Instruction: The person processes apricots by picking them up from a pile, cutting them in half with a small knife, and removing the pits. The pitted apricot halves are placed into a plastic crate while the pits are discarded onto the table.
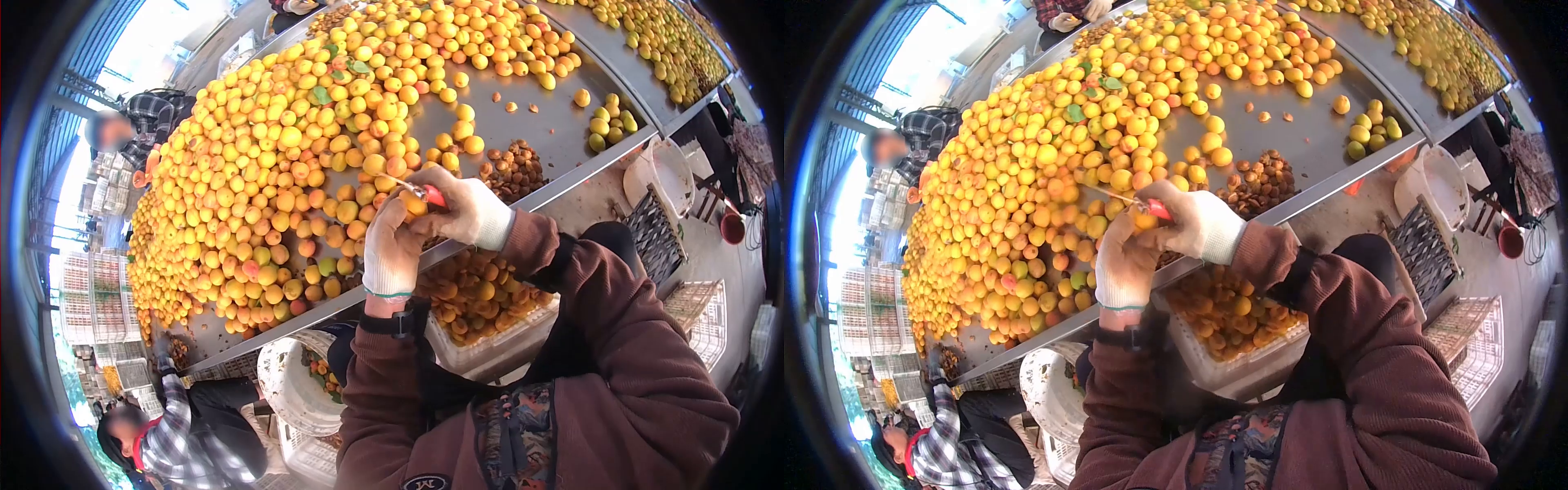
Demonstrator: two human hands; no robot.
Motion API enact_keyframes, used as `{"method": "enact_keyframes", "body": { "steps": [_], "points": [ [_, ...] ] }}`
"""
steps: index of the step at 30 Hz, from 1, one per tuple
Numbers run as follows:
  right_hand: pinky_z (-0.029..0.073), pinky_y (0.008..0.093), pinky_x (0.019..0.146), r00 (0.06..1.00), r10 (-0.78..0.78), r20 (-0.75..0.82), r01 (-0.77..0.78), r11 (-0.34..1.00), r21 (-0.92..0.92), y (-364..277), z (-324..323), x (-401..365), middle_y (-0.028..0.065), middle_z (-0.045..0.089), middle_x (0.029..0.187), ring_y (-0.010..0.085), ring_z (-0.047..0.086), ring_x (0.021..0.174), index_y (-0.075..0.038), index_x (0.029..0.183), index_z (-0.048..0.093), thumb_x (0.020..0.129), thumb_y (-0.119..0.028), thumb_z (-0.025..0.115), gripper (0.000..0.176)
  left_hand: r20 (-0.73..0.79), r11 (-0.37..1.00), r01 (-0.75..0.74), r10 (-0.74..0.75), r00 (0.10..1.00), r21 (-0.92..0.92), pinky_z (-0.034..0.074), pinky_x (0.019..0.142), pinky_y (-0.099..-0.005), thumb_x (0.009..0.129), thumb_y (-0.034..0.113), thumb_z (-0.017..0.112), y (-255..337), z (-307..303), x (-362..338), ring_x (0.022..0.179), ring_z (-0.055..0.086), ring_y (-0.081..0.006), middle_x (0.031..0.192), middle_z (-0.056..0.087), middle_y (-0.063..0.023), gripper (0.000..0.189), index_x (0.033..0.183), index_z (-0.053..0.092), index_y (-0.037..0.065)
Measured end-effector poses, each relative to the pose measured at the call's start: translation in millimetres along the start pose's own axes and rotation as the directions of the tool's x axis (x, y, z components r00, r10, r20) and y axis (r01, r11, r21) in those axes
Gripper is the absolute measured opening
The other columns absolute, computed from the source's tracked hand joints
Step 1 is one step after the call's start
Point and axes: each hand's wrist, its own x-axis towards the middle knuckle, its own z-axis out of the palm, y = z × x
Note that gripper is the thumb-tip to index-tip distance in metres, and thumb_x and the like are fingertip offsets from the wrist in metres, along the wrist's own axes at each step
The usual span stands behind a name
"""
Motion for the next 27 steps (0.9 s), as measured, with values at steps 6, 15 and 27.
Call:
{"method": "enact_keyframes", "body": {
  "steps": [6,15,27],
  "points": [
    [0.054,0.0339,0.076,0.986,0.102,0.135,-0.114,0.99,0.083,6,1,-1,0.0121,0.066,0.094,0.0197,0.068,0.085,-0.005,0.12,0.049,0.087,-0.023,0.071,0.043,-0.015,0.897,-0.033,0.044,0.999,0.441,0.053,0.077,-0.0368,0.097,0.018,0.044,-1,2,1,0.089,0.061,-0.0232,0.109,0.062,-0.0118,0.031,0.117,0.055,-0.003],
    [0.055,0.0297,0.069,0.954,0.3,-0.008,-0.238,0.772,0.589,30,21,4,0.0088,0.064,0.101,0.0194,0.068,0.081,-0.001,0.122,0.049,0.091,-0.018,0.056,0.036,-0.021,0.962,0.087,-0.085,0.996,0.257,0.054,0.083,-0.0389,0.093,0.013,0.04,0,-5,8,0.102,0.06,-0.0222,0.117,0.058,-0.0145,0.046,0.135,0.044,-0.007],
    [0.03,0.0245,0.033,0.822,0.5,0.272,-0.443,0.262,0.857,14,5,12,-0.0005,0.048,0.058,0.0096,0.039,0.037,-0.007,0.122,0.049,0.09,-0.019,0.052,0.034,-0.092,1.0,-0.004,0.004,0.996,-0.002,0.054,0.079,-0.042,0.09,0.013,0.044,2,-23,16,0.084,0.061,-0.0215,0.099,0.06,-0.011,0.033,0.118,0.054,0.0]
  ]
}}
